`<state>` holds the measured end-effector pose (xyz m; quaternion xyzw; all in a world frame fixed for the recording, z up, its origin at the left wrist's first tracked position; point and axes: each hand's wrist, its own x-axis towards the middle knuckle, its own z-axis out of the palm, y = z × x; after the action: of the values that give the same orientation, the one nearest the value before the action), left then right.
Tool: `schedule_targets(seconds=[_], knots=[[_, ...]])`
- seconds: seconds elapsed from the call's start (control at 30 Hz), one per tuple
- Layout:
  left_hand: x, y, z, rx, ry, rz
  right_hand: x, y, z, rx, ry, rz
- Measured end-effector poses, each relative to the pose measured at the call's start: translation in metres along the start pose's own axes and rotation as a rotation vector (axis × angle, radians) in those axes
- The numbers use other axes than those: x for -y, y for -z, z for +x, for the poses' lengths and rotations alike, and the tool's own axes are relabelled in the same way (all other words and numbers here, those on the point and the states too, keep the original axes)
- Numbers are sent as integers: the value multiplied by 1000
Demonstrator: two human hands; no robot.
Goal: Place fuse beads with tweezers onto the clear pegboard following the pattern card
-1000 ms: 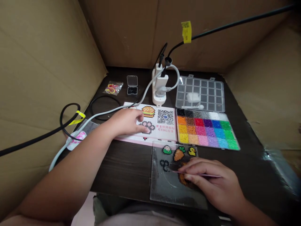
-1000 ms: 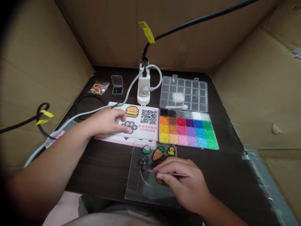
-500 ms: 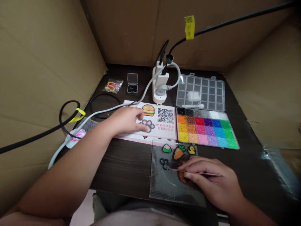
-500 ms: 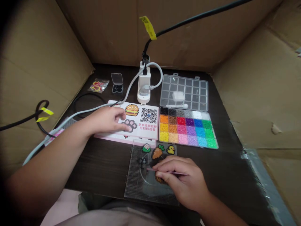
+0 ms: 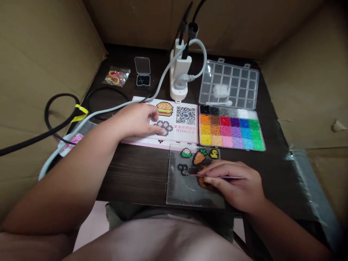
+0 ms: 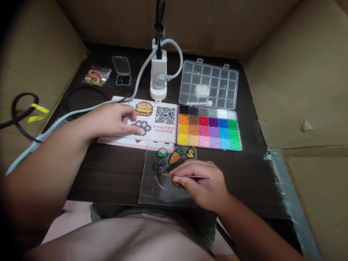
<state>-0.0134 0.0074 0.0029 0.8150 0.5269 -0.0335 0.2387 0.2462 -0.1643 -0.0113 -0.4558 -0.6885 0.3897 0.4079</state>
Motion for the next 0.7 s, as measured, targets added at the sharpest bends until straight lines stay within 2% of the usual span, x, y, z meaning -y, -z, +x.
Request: schedule_targets(seconds=[0.43, 0.7], knots=[[-4, 2, 0, 10, 3, 29, 4, -2, 4, 13, 42, -37], [-1, 0, 0, 20, 1, 6, 4, -1, 4, 27, -10, -35]])
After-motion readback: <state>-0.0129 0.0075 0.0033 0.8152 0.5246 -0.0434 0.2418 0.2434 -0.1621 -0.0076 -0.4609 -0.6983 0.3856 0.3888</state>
